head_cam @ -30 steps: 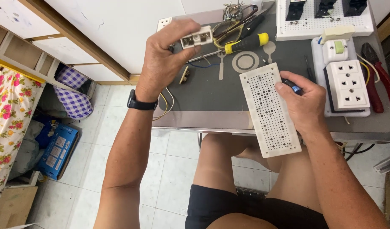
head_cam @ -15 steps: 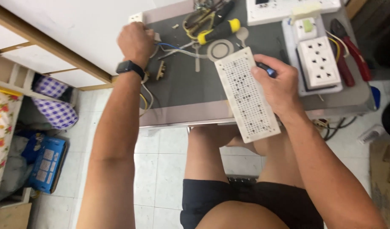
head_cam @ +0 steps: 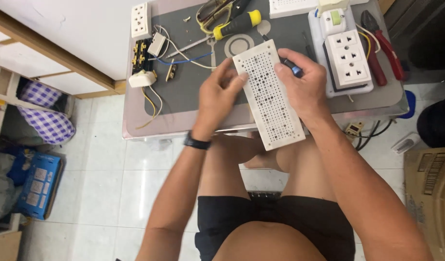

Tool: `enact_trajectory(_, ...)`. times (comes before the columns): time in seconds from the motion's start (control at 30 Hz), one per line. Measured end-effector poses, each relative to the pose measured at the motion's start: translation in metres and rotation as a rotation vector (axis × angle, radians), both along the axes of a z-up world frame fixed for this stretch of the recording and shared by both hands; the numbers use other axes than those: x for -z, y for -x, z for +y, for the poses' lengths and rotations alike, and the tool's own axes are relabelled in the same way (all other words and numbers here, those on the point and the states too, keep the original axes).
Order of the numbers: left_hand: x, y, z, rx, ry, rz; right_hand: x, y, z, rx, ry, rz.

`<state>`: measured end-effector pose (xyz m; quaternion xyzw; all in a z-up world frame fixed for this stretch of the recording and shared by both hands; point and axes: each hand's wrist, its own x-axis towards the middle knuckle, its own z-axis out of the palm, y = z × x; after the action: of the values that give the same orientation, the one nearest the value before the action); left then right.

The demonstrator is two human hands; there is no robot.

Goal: The person assembles electrical components on a table, using a screwdriver to tighten screws on a white plastic housing and a power strip. They handle wires and various electrical parts, moving them around the workspace.

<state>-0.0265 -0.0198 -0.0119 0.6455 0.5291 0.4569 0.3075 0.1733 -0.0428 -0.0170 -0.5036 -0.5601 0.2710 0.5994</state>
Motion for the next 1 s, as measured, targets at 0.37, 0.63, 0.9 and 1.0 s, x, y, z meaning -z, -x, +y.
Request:
enact_trajectory(0.37,0.036,0.005,0.012,0.248,-0.095,-0.274,-0.002,0.000,-0.010,-0.003,-0.074,-0.235)
enact_trajectory(0.63,0.061,0.016,0.044,-0.055,-0.262,-0.312,0.012,0.018,-0.099,0.176,-0.336,0.077)
enact_trajectory(0.9,0.046,0.008,0.032,-0.076,-0.220,-0.177,0.145,0.029,-0.261,0.211,0.212,-0.005)
enact_trajectory(1.0,0.039,0.005,0.023,-0.055,-0.167,-0.146,0.146,0.030,-0.268,0.112,0.361,0.080)
